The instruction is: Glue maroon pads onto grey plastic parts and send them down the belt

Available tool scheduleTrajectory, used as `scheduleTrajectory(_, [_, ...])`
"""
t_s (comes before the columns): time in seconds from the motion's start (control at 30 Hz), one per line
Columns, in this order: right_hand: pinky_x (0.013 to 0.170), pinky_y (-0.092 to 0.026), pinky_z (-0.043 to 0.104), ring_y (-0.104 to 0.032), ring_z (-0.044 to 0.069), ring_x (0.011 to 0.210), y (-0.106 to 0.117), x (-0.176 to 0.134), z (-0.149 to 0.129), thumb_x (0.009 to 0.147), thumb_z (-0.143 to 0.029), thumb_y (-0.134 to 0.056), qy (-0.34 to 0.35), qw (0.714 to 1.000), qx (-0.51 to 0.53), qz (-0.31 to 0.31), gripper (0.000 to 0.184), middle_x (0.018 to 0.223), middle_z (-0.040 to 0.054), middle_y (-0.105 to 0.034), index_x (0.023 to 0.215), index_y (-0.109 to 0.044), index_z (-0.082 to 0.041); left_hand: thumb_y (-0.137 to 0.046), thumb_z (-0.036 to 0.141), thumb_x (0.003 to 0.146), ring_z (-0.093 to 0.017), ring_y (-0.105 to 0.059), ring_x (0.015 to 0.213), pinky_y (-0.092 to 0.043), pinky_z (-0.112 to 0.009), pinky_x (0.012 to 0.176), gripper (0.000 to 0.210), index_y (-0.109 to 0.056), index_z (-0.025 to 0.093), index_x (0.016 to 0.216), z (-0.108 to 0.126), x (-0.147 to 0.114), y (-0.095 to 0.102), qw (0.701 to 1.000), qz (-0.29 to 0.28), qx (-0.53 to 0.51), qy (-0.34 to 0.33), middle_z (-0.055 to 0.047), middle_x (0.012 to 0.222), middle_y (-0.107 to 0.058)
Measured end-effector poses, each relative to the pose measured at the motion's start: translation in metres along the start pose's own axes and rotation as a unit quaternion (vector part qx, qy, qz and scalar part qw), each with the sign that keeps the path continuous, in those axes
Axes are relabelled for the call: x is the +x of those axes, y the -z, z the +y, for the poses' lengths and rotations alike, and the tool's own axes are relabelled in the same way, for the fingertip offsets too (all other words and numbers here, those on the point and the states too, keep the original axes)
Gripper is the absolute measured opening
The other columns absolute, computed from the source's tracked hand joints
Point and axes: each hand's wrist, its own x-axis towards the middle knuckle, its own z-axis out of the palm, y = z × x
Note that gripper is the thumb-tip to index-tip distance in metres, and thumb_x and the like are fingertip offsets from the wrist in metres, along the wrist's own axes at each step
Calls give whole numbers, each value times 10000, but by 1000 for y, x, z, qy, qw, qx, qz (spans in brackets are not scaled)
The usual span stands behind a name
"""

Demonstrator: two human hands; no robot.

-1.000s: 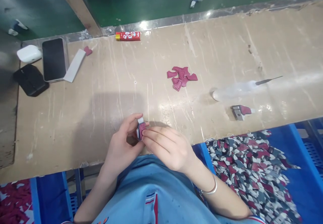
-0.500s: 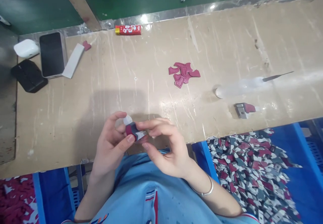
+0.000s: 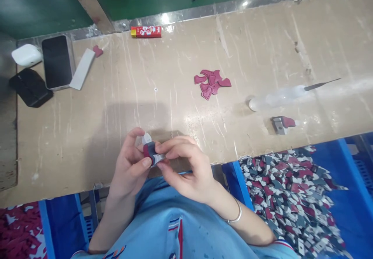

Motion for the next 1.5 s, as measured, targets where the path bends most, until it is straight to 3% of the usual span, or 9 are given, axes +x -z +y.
scheduleTrajectory(0.3, [853, -688, 366, -801, 209, 944, -4, 1, -4, 934, -24, -735, 9, 1000, 14, 0, 349, 1061, 23, -813, 1121, -602, -287, -907, 509, 884, -215, -830, 960, -647, -311, 810, 623, -427, 338, 1242, -5, -9, 18, 998, -57, -24, -11, 19, 1100, -818])
scheduleTrajectory(0.47, [876, -684, 350, -800, 204, 971, -7, 0, -4, 895, 4, -753, 17, 999, 37, 2, 384, 1053, 24, -809, 1126, -630, -277, -909, 350, 920, -154, -818, 947, -621, -250, 842, 540, -435, 325, 1177, -1, -9, 19, 990, -99, -82, -57, 60, 999, -819])
scheduleTrajectory(0.63, [861, -684, 354, -800, 206, 958, -7, 1, -3, 879, 14, -767, 12, 999, 52, 3, 413, 1053, 15, -812, 1134, -641, -287, -871, 277, 961, -119, -811, 912, -567, -171, 720, 494, -449, 332, 1212, -1, -6, 20, 984, -126, -112, -58, 66, 983, -820])
scheduleTrajectory(0.93, [892, -679, 340, -795, 193, 970, -9, 0, -5, 882, 19, -771, -6, 998, 56, 0, 409, 1057, 10, -809, 1118, -640, -287, -903, 329, 926, -162, -824, 895, -581, -203, 684, 525, -440, 320, 1173, -3, -6, 20, 988, -107, -93, -54, 45, 989, -816])
scheduleTrajectory(1.1, [889, -699, 339, -791, 198, 1014, -8, -4, 1, 926, -22, -780, -35, 996, 86, 17, 384, 1105, 20, -768, 1157, -640, -295, -877, 356, 957, -197, -852, 1016, -657, -291, 889, 488, -477, 329, 1237, 2, -5, 22, 990, -105, -79, -46, 35, 1021, -831])
scheduleTrajectory(1.2, [923, -695, 362, -782, 204, 1039, -8, -6, 6, 976, -91, -770, -47, 994, 96, 17, 321, 1147, 35, -730, 1187, -653, -302, -848, 378, 980, -209, -852, 1068, -669, -322, 945, 474, -477, 337, 1271, 6, -7, 21, 993, -99, -35, -57, 14, 1093, -835])
scheduleTrajectory(1.3, [985, -659, 402, -746, 231, 1114, -6, -6, 10, 1024, -235, -759, -60, 995, 72, 20, 283, 1178, 53, -715, 1280, -671, -317, -763, 292, 1024, -203, -856, 1032, -683, -322, 905, 451, -452, 337, 1348, 5, -11, 17, 992, -41, 89, -85, -21, 1194, -821])
scheduleTrajectory(1.4, [1016, -626, 404, -712, 245, 1181, -3, -3, 12, 1034, -320, -770, -102, 994, 34, -24, 346, 1254, 60, -722, 1370, -689, -339, -685, 215, 1021, -240, -846, 1100, -679, -382, 982, 393, -492, 283, 1357, 0, -15, 14, 958, 17, 257, -127, -86, 1328, -780])
scheduleTrajectory(1.5, [1031, -613, 397, -710, 240, 1187, -1, 1, 12, 1040, -284, -762, -121, 990, 32, -58, 183, 1235, 47, -741, 1218, -759, -327, -665, 200, 1019, -277, -794, 1262, -656, -437, 1054, 448, -451, 282, 1405, -5, -16, 16, 924, 26, 345, -164, -111, 1429, -751])
